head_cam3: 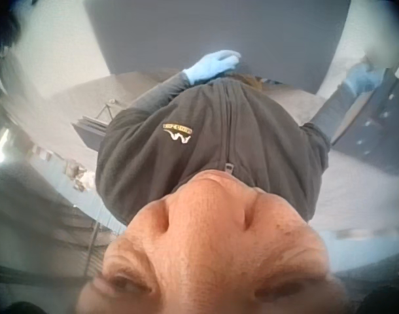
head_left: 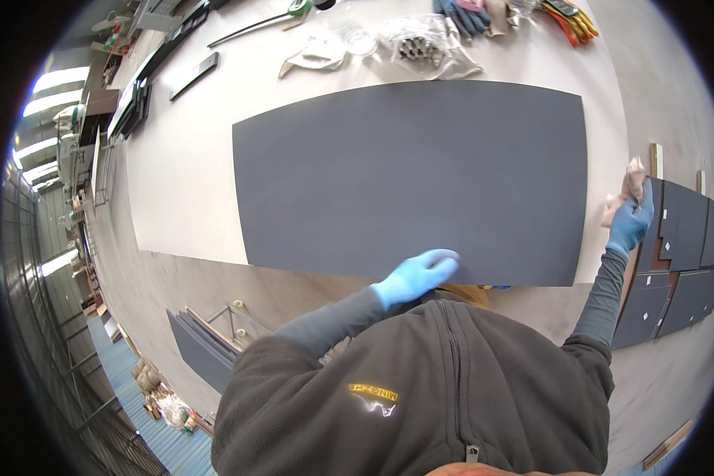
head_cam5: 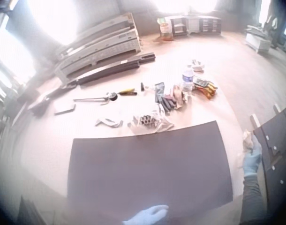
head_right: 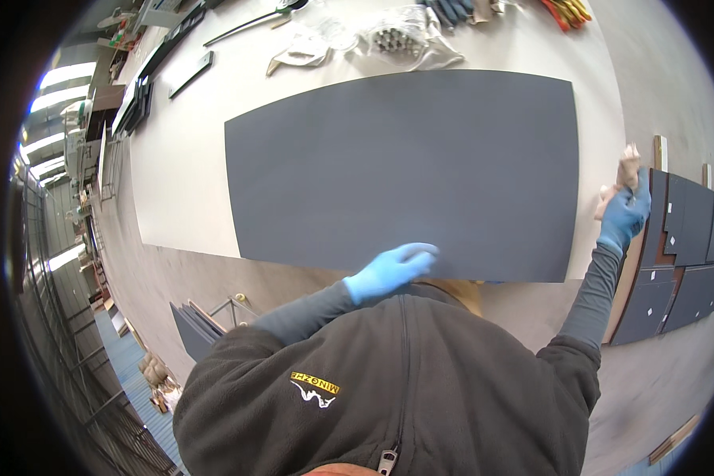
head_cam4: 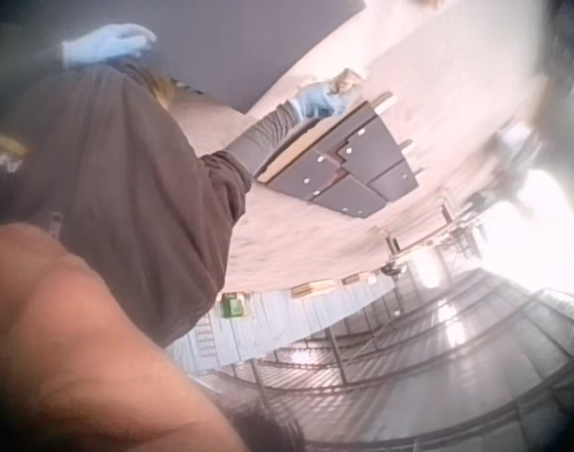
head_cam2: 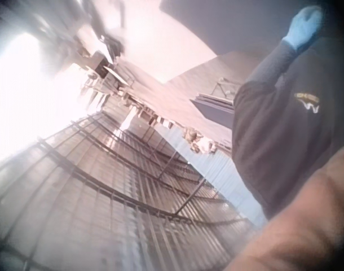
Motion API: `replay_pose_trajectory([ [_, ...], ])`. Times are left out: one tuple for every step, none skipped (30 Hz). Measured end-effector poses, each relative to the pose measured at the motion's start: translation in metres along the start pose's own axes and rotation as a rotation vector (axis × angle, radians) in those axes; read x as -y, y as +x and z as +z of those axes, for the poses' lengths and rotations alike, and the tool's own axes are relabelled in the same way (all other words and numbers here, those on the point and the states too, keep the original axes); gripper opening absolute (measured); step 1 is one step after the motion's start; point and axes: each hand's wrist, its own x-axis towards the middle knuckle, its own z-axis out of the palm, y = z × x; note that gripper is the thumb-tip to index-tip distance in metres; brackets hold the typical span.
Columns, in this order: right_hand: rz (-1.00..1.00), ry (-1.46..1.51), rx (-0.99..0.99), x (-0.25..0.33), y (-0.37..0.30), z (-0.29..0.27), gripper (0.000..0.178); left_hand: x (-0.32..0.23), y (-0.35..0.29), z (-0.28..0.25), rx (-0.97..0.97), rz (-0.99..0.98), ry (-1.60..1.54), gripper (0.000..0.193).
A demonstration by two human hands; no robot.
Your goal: The person wipes the surfaces of several dark gray panels with a cloth, flipping each panel to clean both sides. They then stack the cleaned panels on the floor and continue wiping additional panels on a workbench.
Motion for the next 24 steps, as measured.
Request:
replay_pose_trajectory([
  [-0.033,-0.003,0.069,0.026,0.001,0.011,0.051,0.018,-0.011,-0.016,-0.075,-0.024,-0.301,0.051],
  [-0.176,0.054,0.060,0.053,0.005,0.023,0.051,0.036,-0.022,-0.031,-0.202,0.092,-0.516,0.047],
  [-0.470,0.035,0.050,0.081,0.009,0.036,0.052,0.056,-0.033,-0.046,-0.381,0.114,-0.719,0.044],
  [-0.491,-0.022,0.024,0.108,0.004,0.054,0.053,0.077,-0.046,-0.057,-0.509,0.188,-0.738,0.046],
  [-0.557,-0.075,0.037,0.133,0.004,0.071,0.054,0.100,-0.061,-0.066,-0.675,0.210,-0.741,0.048],
  [-0.554,-0.106,0.100,0.156,-0.002,0.089,0.056,0.124,-0.076,-0.074,-0.736,0.184,-0.798,0.048],
  [-0.553,-0.119,0.137,0.178,-0.011,0.109,0.057,0.151,-0.091,-0.081,-0.790,0.217,-0.827,0.048],
  [-0.440,-0.258,0.260,0.198,-0.022,0.128,0.051,0.180,-0.103,-0.088,-0.799,0.137,-0.882,0.047],
  [-0.326,-0.374,0.357,0.219,-0.036,0.146,0.046,0.213,-0.112,-0.096,-0.797,0.128,-0.900,0.047],
  [-0.305,-0.477,0.354,0.241,-0.050,0.166,0.036,0.248,-0.119,-0.101,-0.795,0.093,-0.978,0.047],
  [-0.227,-0.498,0.302,0.264,-0.064,0.182,0.032,0.286,-0.123,-0.109,-0.789,0.076,-1.039,0.047],
  [-0.221,-0.440,0.306,0.289,-0.077,0.196,0.035,0.327,-0.126,-0.116,-0.762,0.115,-1.098,0.047],
  [-0.189,-0.396,0.321,0.316,-0.092,0.210,0.038,0.368,-0.128,-0.125,-0.752,0.038,-1.165,0.048],
  [-0.225,-0.390,0.377,0.347,-0.112,0.224,0.038,0.408,-0.128,-0.135,-0.698,0.054,-1.206,0.048],
  [-0.235,-0.382,0.407,0.384,-0.136,0.242,0.038,0.445,-0.128,-0.146,-0.464,0.380,-1.211,0.049],
  [-0.293,-0.289,0.455,0.421,-0.160,0.258,0.034,0.475,-0.124,-0.155,-0.299,0.655,-1.200,0.050],
  [-0.444,-0.129,0.489,0.464,-0.187,0.278,0.029,0.500,-0.125,-0.165,-0.154,0.801,-1.201,0.050],
  [-0.402,-0.065,0.559,0.512,-0.218,0.299,0.025,0.517,-0.130,-0.176,-0.217,0.724,-1.182,0.051],
  [-0.632,0.001,0.542,0.554,-0.250,0.314,0.025,0.527,-0.136,-0.186,-0.352,0.487,-1.234,0.052],
  [-0.720,0.266,0.524,0.598,-0.284,0.328,0.027,0.529,-0.147,-0.197,-0.414,0.274,-1.277,0.053],
  [-0.787,0.098,0.877,0.648,-0.310,0.346,0.031,0.525,-0.160,-0.209,-0.521,-0.026,-1.310,0.054],
  [-0.775,0.128,1.052,0.692,-0.350,0.351,0.042,0.515,-0.169,-0.213,-0.594,-0.006,-1.310,0.052],
  [-0.780,0.151,1.221,0.727,-0.380,0.352,0.051,0.501,-0.176,-0.212,-0.716,-0.066,-1.312,0.051],
  [-0.806,0.139,1.389,0.754,-0.422,0.343,0.060,0.486,-0.184,-0.214,-0.839,-0.130,-1.309,0.050],
])
